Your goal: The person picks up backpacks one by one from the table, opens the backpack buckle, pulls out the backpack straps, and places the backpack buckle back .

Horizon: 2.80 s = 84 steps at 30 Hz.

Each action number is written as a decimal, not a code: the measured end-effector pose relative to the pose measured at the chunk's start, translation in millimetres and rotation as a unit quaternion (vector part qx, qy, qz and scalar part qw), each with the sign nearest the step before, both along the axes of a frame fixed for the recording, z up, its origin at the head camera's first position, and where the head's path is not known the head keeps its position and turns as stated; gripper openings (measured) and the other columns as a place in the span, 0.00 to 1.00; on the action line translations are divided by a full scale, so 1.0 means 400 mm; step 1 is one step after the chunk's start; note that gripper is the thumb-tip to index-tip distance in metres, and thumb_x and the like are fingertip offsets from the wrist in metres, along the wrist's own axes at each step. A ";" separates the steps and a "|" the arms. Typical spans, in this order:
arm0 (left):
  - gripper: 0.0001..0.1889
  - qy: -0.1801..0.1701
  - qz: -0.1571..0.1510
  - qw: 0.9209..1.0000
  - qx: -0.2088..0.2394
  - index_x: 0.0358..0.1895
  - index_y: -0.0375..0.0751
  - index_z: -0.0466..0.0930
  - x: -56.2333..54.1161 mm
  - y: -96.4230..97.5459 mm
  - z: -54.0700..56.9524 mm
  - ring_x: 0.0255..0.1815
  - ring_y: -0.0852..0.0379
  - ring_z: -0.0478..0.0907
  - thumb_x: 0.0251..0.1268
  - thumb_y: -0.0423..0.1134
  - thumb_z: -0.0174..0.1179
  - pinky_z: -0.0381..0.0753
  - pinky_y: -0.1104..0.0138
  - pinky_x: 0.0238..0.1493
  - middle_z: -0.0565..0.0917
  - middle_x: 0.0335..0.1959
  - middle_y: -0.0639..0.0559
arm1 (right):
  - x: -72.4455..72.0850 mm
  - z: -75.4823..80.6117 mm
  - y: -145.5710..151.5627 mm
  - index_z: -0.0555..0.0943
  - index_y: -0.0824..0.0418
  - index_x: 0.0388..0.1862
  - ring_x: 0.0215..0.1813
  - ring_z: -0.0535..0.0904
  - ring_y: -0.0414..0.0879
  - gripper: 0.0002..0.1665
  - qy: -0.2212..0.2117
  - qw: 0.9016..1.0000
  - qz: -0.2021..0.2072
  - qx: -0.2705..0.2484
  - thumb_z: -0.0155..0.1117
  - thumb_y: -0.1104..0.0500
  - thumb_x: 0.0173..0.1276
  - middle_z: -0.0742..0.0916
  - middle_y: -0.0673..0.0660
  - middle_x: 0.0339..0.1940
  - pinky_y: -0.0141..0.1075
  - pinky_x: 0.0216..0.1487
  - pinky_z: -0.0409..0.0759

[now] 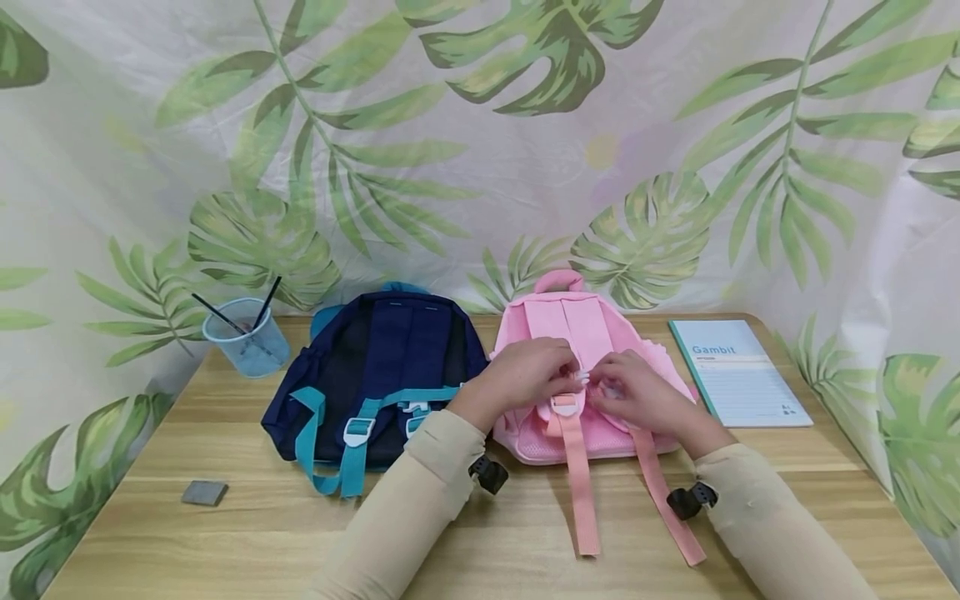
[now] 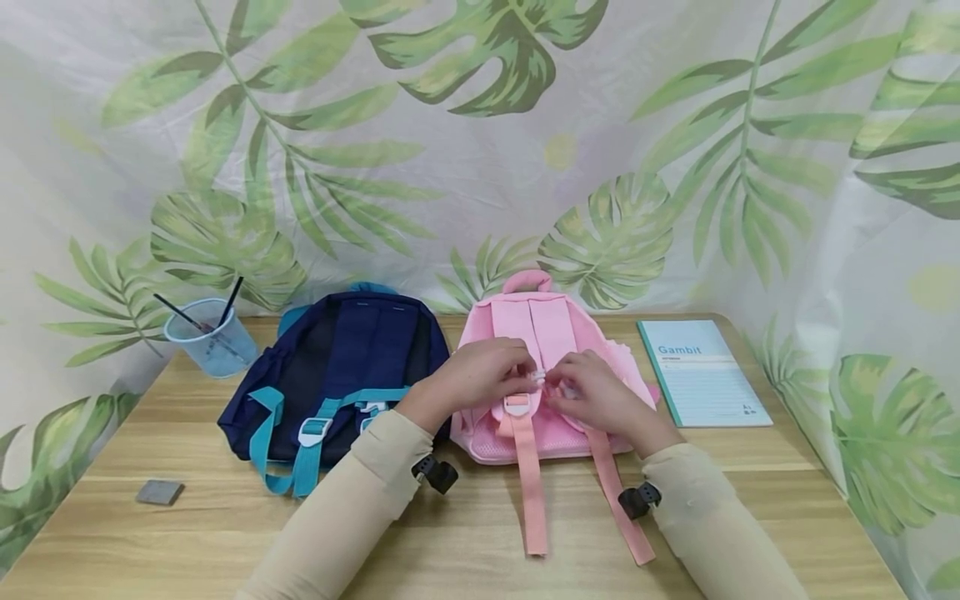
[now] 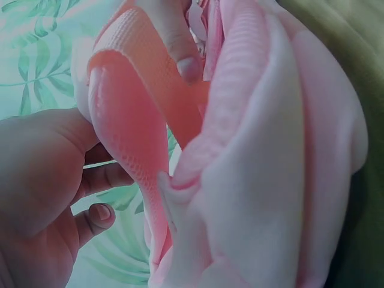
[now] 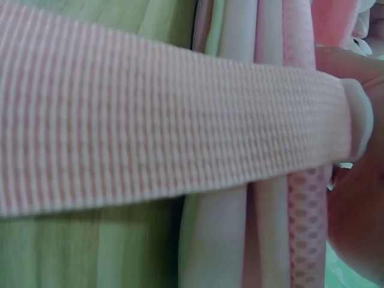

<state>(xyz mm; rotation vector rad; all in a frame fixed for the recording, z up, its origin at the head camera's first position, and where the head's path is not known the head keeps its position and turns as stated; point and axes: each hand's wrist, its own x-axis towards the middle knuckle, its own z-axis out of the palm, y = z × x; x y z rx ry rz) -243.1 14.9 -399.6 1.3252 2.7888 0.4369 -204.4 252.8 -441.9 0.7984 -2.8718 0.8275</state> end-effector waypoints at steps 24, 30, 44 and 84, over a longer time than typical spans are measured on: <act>0.13 0.007 -0.003 0.999 0.037 0.50 0.48 0.89 -0.005 -0.014 0.004 0.44 0.60 0.82 0.79 0.53 0.65 0.82 0.67 0.50 0.88 0.45 0.56 | 0.004 0.028 0.008 0.89 0.56 0.53 0.47 0.82 0.44 0.11 -0.056 0.996 -0.033 -0.064 0.74 0.58 0.75 0.90 0.50 0.44 0.39 0.48 0.83; 0.13 -0.007 -0.006 0.999 0.046 0.51 0.46 0.89 -0.008 -0.016 0.003 0.43 0.59 0.82 0.79 0.51 0.66 0.82 0.67 0.50 0.88 0.46 0.55 | 0.007 0.046 0.015 0.89 0.56 0.54 0.48 0.82 0.48 0.12 -0.097 0.988 -0.054 -0.109 0.74 0.56 0.75 0.91 0.52 0.44 0.34 0.42 0.86; 0.10 -0.084 -0.044 0.993 0.072 0.49 0.41 0.88 -0.023 -0.018 0.006 0.45 0.57 0.81 0.75 0.43 0.71 0.81 0.68 0.52 0.86 0.43 0.50 | 0.010 0.074 0.004 0.86 0.68 0.52 0.44 0.89 0.45 0.12 -0.150 0.955 -0.037 -0.255 0.70 0.60 0.78 0.91 0.66 0.45 0.37 0.43 0.89; 0.10 -0.074 -0.038 0.982 0.168 0.49 0.39 0.87 -0.022 -0.029 -0.024 0.45 0.54 0.83 0.72 0.39 0.72 0.81 0.69 0.53 0.87 0.42 0.48 | -0.020 0.106 -0.042 0.88 0.70 0.52 0.24 0.67 0.39 0.16 -0.281 0.926 -0.122 -0.222 0.68 0.56 0.78 0.73 0.46 0.20 0.33 0.28 0.68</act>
